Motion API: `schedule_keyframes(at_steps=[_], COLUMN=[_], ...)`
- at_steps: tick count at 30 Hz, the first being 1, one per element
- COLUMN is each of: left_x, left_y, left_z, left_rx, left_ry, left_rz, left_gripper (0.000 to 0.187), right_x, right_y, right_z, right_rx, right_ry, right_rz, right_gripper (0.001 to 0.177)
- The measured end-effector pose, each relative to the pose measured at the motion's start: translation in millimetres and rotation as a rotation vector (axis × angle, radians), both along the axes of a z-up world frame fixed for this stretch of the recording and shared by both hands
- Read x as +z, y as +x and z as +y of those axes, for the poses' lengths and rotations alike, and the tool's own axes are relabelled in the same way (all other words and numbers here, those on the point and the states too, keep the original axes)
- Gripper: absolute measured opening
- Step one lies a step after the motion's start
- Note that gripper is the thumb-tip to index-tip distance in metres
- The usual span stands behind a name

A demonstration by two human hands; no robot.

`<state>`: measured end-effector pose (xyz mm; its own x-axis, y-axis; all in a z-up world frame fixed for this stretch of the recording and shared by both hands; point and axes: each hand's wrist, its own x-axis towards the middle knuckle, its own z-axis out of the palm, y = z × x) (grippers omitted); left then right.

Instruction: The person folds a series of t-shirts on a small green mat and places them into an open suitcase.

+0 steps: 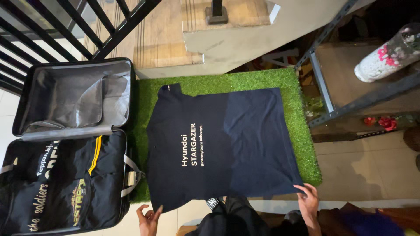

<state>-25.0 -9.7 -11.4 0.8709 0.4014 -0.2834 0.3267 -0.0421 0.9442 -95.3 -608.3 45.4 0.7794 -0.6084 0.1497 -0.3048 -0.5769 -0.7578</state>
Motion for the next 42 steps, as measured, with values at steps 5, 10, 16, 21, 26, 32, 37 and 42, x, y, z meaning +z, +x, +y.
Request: schedule_keyframes(at_steps=[5,10,16,21,26,32,37,42], left_x=[-75,-62,73,90,27,24,29,4], left_y=[-23,4,112,228,301,338,361,336], left_z=[30,64,24,-9,-35,-38,-37,-36], left_rx=[-0.393,-0.242,-0.108,-0.171,-0.273,-0.279,-0.030,-0.250], left_ry=[0.294,-0.183,-0.031,-0.054,0.005,0.058,-0.616,0.481], left_rz=[-0.038,0.216,0.039,-0.078,0.089,0.496,0.125,0.061], left_gripper=[0.023,0.039,0.029,0.028,0.038,0.038,0.034,0.046], right_x=[9,19,20,-6,-49,-59,-46,-37], right_y=[2,29,104,200,266,281,283,277], right_z=[-3,-16,-60,-92,-83,-94,-92,-83], right_rx=[0.032,0.065,-0.076,-0.079,-0.060,-0.040,-0.083,0.008], right_ry=[0.053,0.119,0.472,0.523,0.316,0.288,0.304,0.373], right_rz=[-0.013,-0.139,-0.072,0.014,0.200,0.350,0.444,0.341], right_gripper=[0.033,0.031,0.015,0.029,0.051,0.060,0.052,0.047])
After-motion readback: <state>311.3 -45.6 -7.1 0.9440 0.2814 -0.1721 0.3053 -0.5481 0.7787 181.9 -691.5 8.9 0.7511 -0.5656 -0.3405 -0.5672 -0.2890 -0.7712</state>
